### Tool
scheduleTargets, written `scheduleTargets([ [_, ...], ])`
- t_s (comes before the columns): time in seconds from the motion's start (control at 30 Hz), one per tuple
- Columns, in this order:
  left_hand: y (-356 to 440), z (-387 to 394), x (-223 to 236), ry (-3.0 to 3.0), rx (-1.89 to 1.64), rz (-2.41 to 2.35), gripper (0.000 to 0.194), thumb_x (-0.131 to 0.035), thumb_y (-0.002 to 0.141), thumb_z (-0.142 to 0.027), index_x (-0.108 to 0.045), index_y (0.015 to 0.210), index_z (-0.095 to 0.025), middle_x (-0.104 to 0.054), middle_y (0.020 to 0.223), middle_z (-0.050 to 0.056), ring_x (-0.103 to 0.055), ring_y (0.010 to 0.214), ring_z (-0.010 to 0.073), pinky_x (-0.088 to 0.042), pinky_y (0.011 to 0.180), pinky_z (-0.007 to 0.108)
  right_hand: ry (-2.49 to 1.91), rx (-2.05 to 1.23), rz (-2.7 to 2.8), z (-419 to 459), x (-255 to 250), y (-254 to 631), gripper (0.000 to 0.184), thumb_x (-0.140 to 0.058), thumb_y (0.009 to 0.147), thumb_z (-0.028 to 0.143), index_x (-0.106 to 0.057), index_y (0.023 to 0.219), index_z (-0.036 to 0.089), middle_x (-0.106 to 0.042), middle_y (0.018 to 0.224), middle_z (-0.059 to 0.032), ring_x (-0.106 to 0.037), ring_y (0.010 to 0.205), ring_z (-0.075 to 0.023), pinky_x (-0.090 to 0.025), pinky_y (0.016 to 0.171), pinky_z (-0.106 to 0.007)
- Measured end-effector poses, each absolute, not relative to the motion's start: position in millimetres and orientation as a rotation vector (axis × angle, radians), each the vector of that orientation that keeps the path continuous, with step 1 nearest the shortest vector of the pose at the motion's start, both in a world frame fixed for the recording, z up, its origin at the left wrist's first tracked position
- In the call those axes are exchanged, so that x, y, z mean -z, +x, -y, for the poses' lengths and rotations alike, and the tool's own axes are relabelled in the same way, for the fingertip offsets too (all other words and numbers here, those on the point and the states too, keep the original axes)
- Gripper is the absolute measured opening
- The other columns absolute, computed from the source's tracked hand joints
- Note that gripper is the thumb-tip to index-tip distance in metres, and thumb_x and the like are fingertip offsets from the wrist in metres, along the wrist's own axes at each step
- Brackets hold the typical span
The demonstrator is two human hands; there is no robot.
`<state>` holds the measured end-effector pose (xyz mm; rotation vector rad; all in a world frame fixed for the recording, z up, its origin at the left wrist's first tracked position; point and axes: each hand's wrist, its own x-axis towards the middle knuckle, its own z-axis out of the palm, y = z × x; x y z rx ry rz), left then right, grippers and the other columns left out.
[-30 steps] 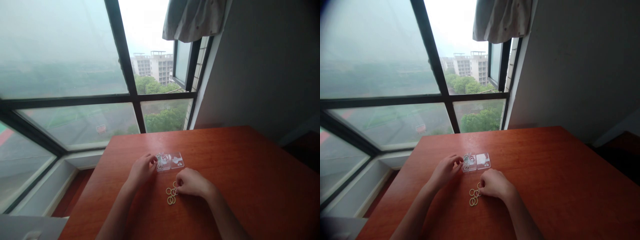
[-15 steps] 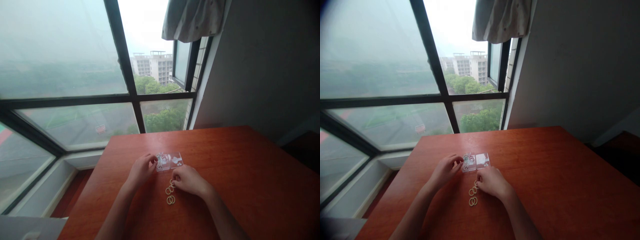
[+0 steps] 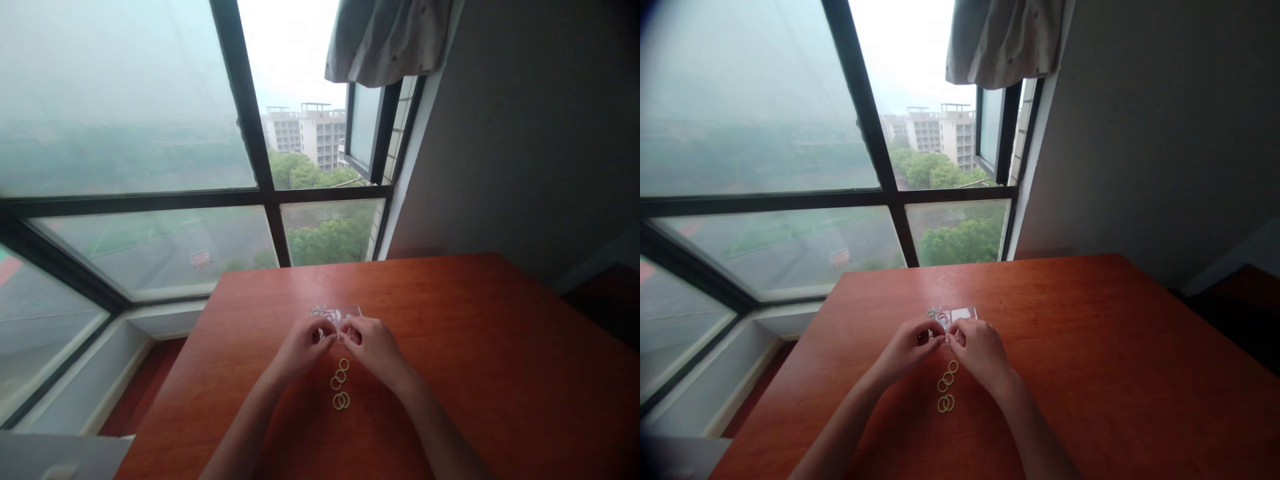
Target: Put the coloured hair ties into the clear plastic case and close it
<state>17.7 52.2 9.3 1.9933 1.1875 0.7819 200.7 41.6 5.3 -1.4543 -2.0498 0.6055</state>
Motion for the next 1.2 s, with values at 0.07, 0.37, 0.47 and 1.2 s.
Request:
scheduleTargets([
  [0.07,17.9,-52.1,-9.1,1.991,-0.781,-1.195,0.013,-0.056,0.081,-0.021,-0.065,0.075,-0.015,-0.056,0.064,-0.002,-0.045,0.058,0.0093,-0.034,0.055,0.02,-1.45,-0.605,2.043,-41.1,-4.8,200.5,0.006,-0.06,0.081,0.023,-0.065,0.078,0.022,-0.062,0.065,0.0014,-0.055,0.061,-0.0132,-0.034,0.06,-0.023],
  [0.37,-6.1,-60.2,-12.8,2.125,-0.697,-1.421,0.01,-0.052,0.078,-0.017,-0.061,0.072,-0.017,-0.061,0.069,0.0,-0.051,0.062,0.0115,-0.036,0.058,0.021,-1.536,-0.662,2.098,-43.3,-5.5,206.6,0.01,-0.058,0.082,0.023,-0.068,0.08,0.023,-0.067,0.071,0.0008,-0.059,0.066,-0.0136,-0.035,0.062,-0.022],
  [0.47,-12.8,-61.3,-13.7,2.154,-0.642,-1.486,0.011,-0.052,0.078,-0.017,-0.061,0.071,-0.017,-0.065,0.072,0.001,-0.054,0.064,0.0128,-0.037,0.06,0.022,-1.574,-0.715,2.162,-42.2,-4.7,208.9,0.009,-0.06,0.079,0.023,-0.069,0.079,0.023,-0.069,0.073,0.0004,-0.059,0.068,-0.0137,-0.034,0.061,-0.022],
  [1.2,-11.8,-61.4,-12.3,2.2,-0.688,-1.479,0.012,-0.053,0.078,-0.016,-0.065,0.079,-0.019,-0.065,0.079,0.002,-0.055,0.069,0.0147,-0.039,0.064,0.025,-1.561,-0.72,2.376,-38.1,0.2,204.5,0.013,-0.061,0.071,0.015,-0.071,0.074,0.023,-0.07,0.072,-0.0001,-0.06,0.066,-0.0143,-0.03,0.057,-0.023],
])
